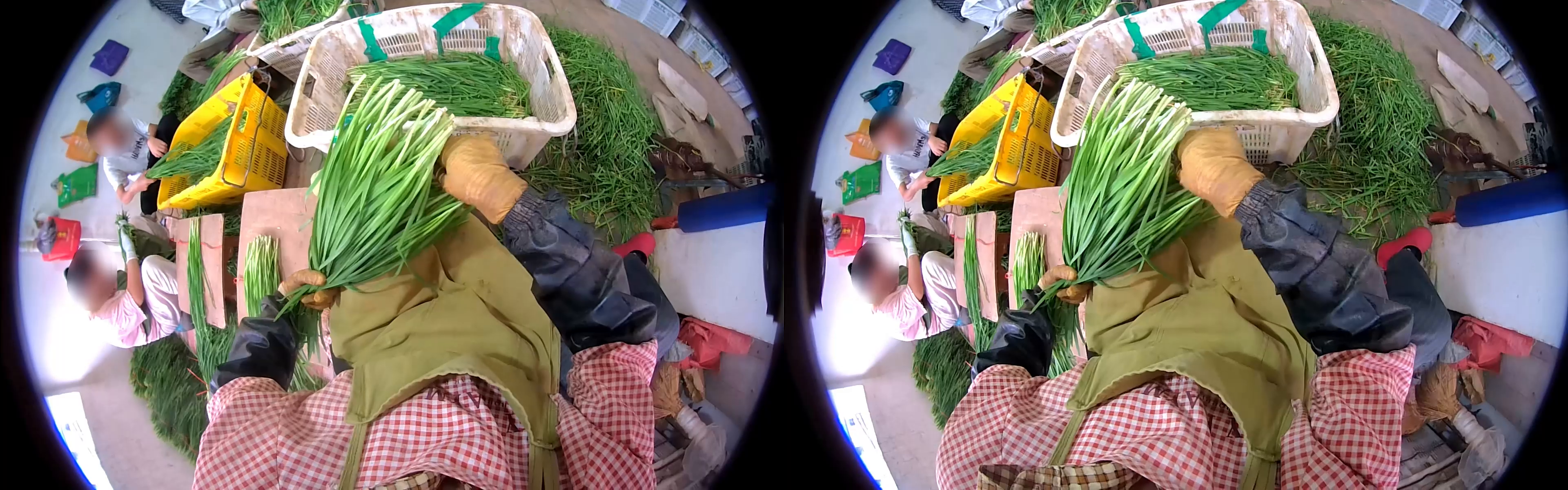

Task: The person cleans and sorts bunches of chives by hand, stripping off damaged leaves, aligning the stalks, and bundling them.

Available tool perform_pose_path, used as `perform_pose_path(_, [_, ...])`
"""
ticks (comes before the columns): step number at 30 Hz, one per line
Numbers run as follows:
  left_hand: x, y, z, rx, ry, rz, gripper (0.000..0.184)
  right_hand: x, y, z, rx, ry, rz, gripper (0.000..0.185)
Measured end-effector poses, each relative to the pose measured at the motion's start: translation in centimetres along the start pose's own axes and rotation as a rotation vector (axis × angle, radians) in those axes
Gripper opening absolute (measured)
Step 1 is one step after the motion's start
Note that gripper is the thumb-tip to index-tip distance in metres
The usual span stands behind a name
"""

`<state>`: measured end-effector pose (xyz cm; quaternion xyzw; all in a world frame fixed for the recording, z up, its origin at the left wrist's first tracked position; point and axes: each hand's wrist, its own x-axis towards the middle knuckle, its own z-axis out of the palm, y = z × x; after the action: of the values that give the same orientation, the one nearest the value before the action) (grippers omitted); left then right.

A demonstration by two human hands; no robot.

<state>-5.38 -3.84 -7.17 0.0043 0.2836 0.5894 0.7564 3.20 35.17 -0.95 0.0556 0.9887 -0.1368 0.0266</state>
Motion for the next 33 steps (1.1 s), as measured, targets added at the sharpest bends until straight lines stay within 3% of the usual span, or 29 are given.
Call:
perform_pose_path(4, [-0.1, 0.6, 0.9, 0.046, 0.064, -0.007, 0.027, -0.7, 1.3, -0.3, 0.342, 0.100, -0.047, 0.031])
perform_pose_path(6, [0.4, 0.9, 1.1, 0.064, 0.072, -0.014, 0.028, -1.0, 1.3, -0.8, 0.337, 0.063, -0.050, 0.033])
perform_pose_path(8, [0.3, 1.0, 1.4, 0.095, 0.105, -0.018, 0.029, -0.2, 1.2, 0.3, 0.123, 0.043, -0.038, 0.033])
perform_pose_path(9, [0.1, 1.0, 1.5, 0.110, 0.124, -0.022, 0.030, -0.4, 1.0, 1.0, 0.131, 0.316, -0.096, 0.027])
perform_pose_path(10, [0.1, 1.0, 1.7, 0.105, 0.125, -0.030, 0.030, -0.5, 1.5, 1.4, 0.135, 0.310, -0.091, 0.027])
perform_pose_path(12, [-0.1, 0.7, 2.4, 0.109, 0.169, -0.020, 0.031, -0.6, 1.9, -0.2, -0.221, 0.283, 0.108, 0.013])
perform_pose_path(13, [-0.3, 0.8, 2.8, 0.116, 0.192, -0.013, 0.031, 0.8, 5.1, 2.4, -0.244, 0.435, 0.103, 0.012])
perform_pose_path(15, [-0.7, 0.9, 3.3, 0.131, 0.236, 0.010, 0.033, -0.2, 10.1, 2.6, -0.284, 0.475, 0.345, 0.011])
perform_pose_path(16, [-0.8, 0.8, 3.4, 0.136, 0.256, 0.021, 0.034, -1.6, 14.1, 3.7, -0.299, 0.581, 0.274, 0.010])
perform_pose_path(18, [-1.2, 0.5, 3.1, 0.130, 0.264, 0.032, 0.034, -4.6, 15.9, 2.2, -0.342, 0.315, 0.603, 0.022])
perform_pose_path(20, [-0.9, 0.3, 2.6, 0.099, 0.235, 0.038, 0.032, -5.2, 14.3, 0.4, -0.004, 0.227, 0.659, 0.035])
perform_pose_path(22, [-0.9, 0.5, 2.5, 0.146, 0.240, 0.027, 0.031, -5.5, 12.0, 0.4, 0.757, 0.177, 0.513, 0.049])
perform_pose_path(24, [-0.6, 0.5, 3.1, 0.171, 0.283, 0.028, 0.031, -6.1, 7.4, -0.2, 1.179, -0.075, 0.416, 0.048])
perform_pose_path(26, [-0.7, 0.6, 3.4, 0.196, 0.332, 0.031, 0.031, -5.8, 5.5, 1.8, 1.344, -0.215, 0.189, 0.038])
perform_pose_path(27, [-0.9, 0.6, 3.4, 0.218, 0.336, 0.019, 0.031, -5.7, 5.0, 2.9, 1.422, -0.192, 0.190, 0.026])
perform_pose_path(28, [-1.0, 0.5, 3.4, 0.238, 0.340, 0.007, 0.032, -5.8, 4.9, 3.7, 1.424, -0.197, 0.186, 0.026])
perform_pose_path(33, [-1.3, 0.1, 3.5, 0.296, 0.413, 0.053, 0.034, -5.7, 4.0, 3.8, 1.606, -0.198, 0.421, 0.022])
